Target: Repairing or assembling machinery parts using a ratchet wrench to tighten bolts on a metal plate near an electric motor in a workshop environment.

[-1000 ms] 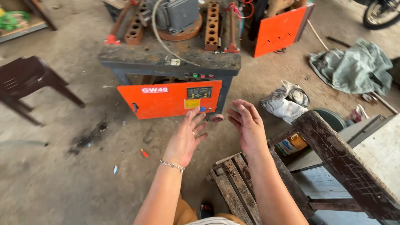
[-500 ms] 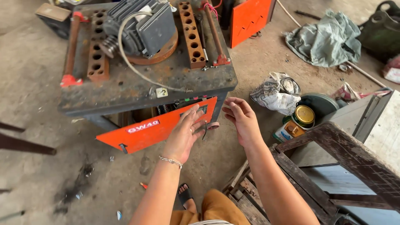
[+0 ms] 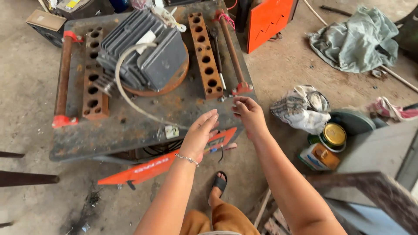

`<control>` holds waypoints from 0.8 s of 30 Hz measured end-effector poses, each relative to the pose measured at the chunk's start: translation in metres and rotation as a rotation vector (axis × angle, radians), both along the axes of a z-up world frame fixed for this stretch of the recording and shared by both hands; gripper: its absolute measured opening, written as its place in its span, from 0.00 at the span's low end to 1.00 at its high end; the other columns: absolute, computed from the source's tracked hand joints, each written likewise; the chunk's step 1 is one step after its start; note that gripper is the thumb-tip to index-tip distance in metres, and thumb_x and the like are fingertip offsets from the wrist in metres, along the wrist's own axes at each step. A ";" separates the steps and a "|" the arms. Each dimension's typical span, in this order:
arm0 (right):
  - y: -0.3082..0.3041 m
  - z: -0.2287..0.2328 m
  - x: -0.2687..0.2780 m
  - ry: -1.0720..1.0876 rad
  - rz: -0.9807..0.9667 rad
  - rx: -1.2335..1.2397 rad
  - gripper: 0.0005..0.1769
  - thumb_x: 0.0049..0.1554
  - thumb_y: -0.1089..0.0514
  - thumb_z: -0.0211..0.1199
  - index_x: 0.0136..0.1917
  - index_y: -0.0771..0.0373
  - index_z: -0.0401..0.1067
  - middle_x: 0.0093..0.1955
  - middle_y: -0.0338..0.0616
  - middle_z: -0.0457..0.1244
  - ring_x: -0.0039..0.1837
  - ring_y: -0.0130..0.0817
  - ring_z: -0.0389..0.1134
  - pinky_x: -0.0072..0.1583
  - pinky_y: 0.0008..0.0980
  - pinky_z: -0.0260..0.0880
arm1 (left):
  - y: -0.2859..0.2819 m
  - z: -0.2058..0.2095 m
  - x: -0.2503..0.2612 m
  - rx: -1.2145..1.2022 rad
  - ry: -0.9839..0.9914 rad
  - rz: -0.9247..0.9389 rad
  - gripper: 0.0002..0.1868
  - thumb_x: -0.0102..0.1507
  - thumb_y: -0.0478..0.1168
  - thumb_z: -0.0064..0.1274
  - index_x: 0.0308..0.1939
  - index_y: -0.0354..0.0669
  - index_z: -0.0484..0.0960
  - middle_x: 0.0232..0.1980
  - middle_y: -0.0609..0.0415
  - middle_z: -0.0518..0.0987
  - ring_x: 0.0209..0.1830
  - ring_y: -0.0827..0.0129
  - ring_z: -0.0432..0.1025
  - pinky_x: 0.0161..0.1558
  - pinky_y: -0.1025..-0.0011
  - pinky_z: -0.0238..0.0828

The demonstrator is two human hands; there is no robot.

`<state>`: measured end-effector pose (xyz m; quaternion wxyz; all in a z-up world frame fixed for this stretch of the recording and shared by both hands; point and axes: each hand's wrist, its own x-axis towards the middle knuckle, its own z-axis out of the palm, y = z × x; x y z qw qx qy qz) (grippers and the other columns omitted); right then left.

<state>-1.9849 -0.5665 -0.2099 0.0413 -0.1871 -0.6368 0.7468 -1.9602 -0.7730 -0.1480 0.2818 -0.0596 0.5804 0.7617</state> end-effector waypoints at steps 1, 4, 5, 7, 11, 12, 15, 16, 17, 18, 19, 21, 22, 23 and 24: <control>0.005 0.001 -0.021 -0.001 0.005 -0.001 0.12 0.64 0.59 0.56 0.59 0.62 0.73 0.57 0.37 0.68 0.55 0.30 0.70 0.57 0.33 0.72 | 0.006 -0.008 -0.018 -0.001 -0.001 0.005 0.29 0.66 0.50 0.49 0.71 0.45 0.71 0.72 0.54 0.72 0.72 0.62 0.66 0.66 0.64 0.66; 0.007 -0.007 -0.058 -0.044 0.011 0.022 0.12 0.63 0.59 0.55 0.59 0.62 0.73 0.55 0.38 0.68 0.54 0.28 0.71 0.56 0.32 0.72 | 0.010 -0.027 -0.048 0.046 0.047 0.043 0.30 0.66 0.49 0.51 0.70 0.41 0.73 0.70 0.49 0.74 0.70 0.58 0.69 0.66 0.62 0.67; 0.008 -0.009 -0.070 -0.049 0.024 0.052 0.12 0.63 0.60 0.56 0.58 0.63 0.74 0.54 0.38 0.68 0.53 0.27 0.71 0.55 0.31 0.72 | 0.010 -0.027 -0.057 0.029 0.030 0.042 0.30 0.66 0.49 0.51 0.70 0.41 0.72 0.70 0.49 0.75 0.70 0.59 0.69 0.66 0.62 0.66; 0.015 -0.012 -0.105 -0.040 0.032 0.090 0.12 0.63 0.60 0.56 0.58 0.63 0.74 0.52 0.38 0.69 0.52 0.27 0.71 0.54 0.31 0.72 | 0.018 -0.027 -0.085 0.021 0.028 0.036 0.30 0.66 0.50 0.51 0.70 0.42 0.72 0.69 0.50 0.75 0.69 0.60 0.69 0.66 0.62 0.65; 0.019 -0.039 -0.161 -0.069 0.051 0.157 0.11 0.62 0.61 0.58 0.57 0.64 0.74 0.49 0.39 0.68 0.51 0.26 0.70 0.52 0.28 0.73 | 0.023 -0.037 -0.129 0.027 -0.011 0.032 0.30 0.66 0.49 0.51 0.70 0.41 0.72 0.69 0.50 0.75 0.68 0.61 0.69 0.65 0.62 0.66; 0.020 -0.046 -0.174 -0.060 0.050 0.179 0.11 0.62 0.61 0.58 0.57 0.64 0.74 0.48 0.39 0.68 0.50 0.26 0.70 0.52 0.28 0.73 | 0.024 -0.038 -0.138 0.010 -0.023 0.025 0.30 0.66 0.49 0.51 0.70 0.41 0.72 0.69 0.51 0.75 0.69 0.62 0.69 0.65 0.62 0.66; 0.030 -0.089 -0.213 0.009 0.038 0.393 0.12 0.60 0.62 0.60 0.57 0.65 0.75 0.49 0.40 0.70 0.50 0.26 0.71 0.53 0.28 0.73 | 0.027 -0.049 -0.169 0.069 -0.029 0.011 0.29 0.67 0.48 0.50 0.70 0.39 0.72 0.68 0.46 0.75 0.67 0.59 0.68 0.66 0.63 0.67; 0.030 -0.081 -0.229 0.015 0.028 0.400 0.12 0.60 0.62 0.60 0.57 0.65 0.75 0.49 0.40 0.70 0.50 0.26 0.71 0.53 0.28 0.73 | 0.030 -0.048 -0.182 0.076 -0.022 0.002 0.29 0.67 0.48 0.50 0.70 0.39 0.72 0.68 0.46 0.75 0.67 0.59 0.68 0.66 0.63 0.67; 0.030 -0.072 -0.245 -0.003 0.028 0.507 0.13 0.59 0.61 0.61 0.58 0.64 0.75 0.49 0.43 0.71 0.51 0.29 0.72 0.54 0.30 0.73 | 0.032 -0.047 -0.194 0.061 -0.051 0.002 0.29 0.67 0.48 0.50 0.70 0.41 0.72 0.69 0.49 0.75 0.68 0.61 0.69 0.65 0.63 0.67; 0.026 -0.068 -0.252 -0.035 0.032 0.605 0.14 0.58 0.61 0.62 0.58 0.64 0.75 0.49 0.45 0.71 0.51 0.31 0.73 0.54 0.31 0.73 | 0.031 -0.048 -0.200 0.037 -0.093 0.003 0.29 0.66 0.48 0.50 0.70 0.42 0.72 0.70 0.52 0.74 0.69 0.63 0.69 0.65 0.64 0.67; 0.025 -0.074 -0.264 -0.043 0.026 0.603 0.14 0.58 0.61 0.62 0.58 0.64 0.75 0.49 0.45 0.71 0.51 0.31 0.73 0.54 0.31 0.73 | 0.029 -0.052 -0.209 0.035 -0.099 -0.005 0.29 0.66 0.48 0.50 0.70 0.42 0.72 0.70 0.52 0.74 0.69 0.63 0.69 0.65 0.64 0.67; 0.029 -0.085 -0.287 -0.155 0.037 0.762 0.17 0.56 0.57 0.65 0.59 0.63 0.74 0.53 0.50 0.70 0.55 0.40 0.71 0.56 0.38 0.72 | 0.030 -0.061 -0.228 0.059 -0.083 -0.003 0.28 0.67 0.48 0.48 0.71 0.43 0.71 0.70 0.52 0.74 0.69 0.63 0.69 0.65 0.66 0.66; 0.030 -0.090 -0.296 -0.164 0.035 0.760 0.17 0.56 0.57 0.65 0.59 0.63 0.74 0.53 0.50 0.70 0.55 0.40 0.71 0.56 0.38 0.72 | 0.031 -0.063 -0.236 0.058 -0.090 -0.008 0.28 0.67 0.48 0.48 0.71 0.43 0.71 0.70 0.52 0.74 0.69 0.63 0.69 0.65 0.66 0.66; 0.030 -0.095 -0.305 -0.187 0.047 0.882 0.18 0.56 0.57 0.67 0.59 0.63 0.74 0.55 0.51 0.68 0.58 0.45 0.70 0.58 0.40 0.71 | 0.032 -0.066 -0.244 0.062 -0.097 -0.011 0.28 0.67 0.48 0.48 0.71 0.43 0.71 0.71 0.52 0.74 0.68 0.63 0.70 0.64 0.66 0.66; 0.029 -0.100 -0.314 -0.207 0.062 1.001 0.19 0.56 0.56 0.68 0.59 0.63 0.73 0.58 0.53 0.67 0.60 0.49 0.69 0.60 0.43 0.70 | 0.031 -0.068 -0.252 0.064 -0.104 -0.012 0.28 0.68 0.48 0.47 0.70 0.43 0.71 0.71 0.52 0.74 0.68 0.63 0.70 0.64 0.66 0.67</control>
